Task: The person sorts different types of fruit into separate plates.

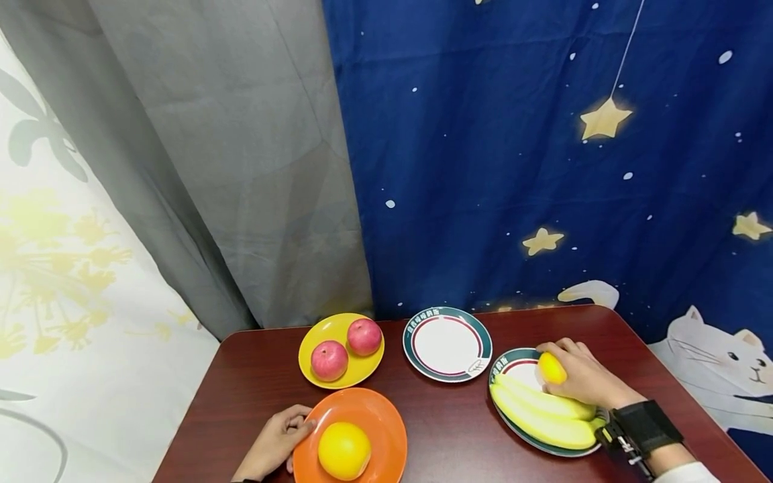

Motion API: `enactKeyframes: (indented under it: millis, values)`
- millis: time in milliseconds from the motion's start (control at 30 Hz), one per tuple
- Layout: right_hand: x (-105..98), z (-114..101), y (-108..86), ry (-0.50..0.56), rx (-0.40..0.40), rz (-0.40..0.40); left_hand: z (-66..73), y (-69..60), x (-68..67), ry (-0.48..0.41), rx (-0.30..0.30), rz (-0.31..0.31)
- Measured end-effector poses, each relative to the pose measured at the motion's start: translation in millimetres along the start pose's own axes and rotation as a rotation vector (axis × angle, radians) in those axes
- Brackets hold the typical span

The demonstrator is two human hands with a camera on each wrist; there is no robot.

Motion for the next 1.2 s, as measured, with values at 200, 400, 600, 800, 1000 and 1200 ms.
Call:
enactKeyframes:
  millis: [200, 400, 600, 800, 1000, 1200]
  values:
    - [-6, 0, 4.2, 0.043, 0.016, 0.004, 0.8, -1.5, -1.2, 0.005, 0.015, 0.005]
    - [-31, -27, 19.7, 0.099, 0.009, 0.102, -0.4, -4.4, -2.2, -0.007, 0.007, 0.007]
    - [-39, -99, 41.5, 0.183, -0.139, 0.223, -3.2, -4.4, -2.0, -0.008, -0.005, 0.009]
    - [-10, -195, 60.1, 0.285, -0.348, 0.232, -1.3, -2.0, -2.8, 0.014, 0.004, 0.016]
    - [43, -279, 71.2, 0.353, -0.477, 0.02, 0.9, 0.1, -3.4, 0.021, 0.003, 0.019]
    - [86, -318, 73.0, 0.321, -0.527, -0.175, 2.4, 1.1, -2.6, 0.02, 0.004, 0.013]
Point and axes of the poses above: each hand's wrist, its own y-axis towards the middle knuckle, its own x-axis out of the palm, z = x × y, the point moved 8 cm from there along y, towards the middle knuckle, and after that the axes turned 4 degrees about -x, right-handed, at the moved point
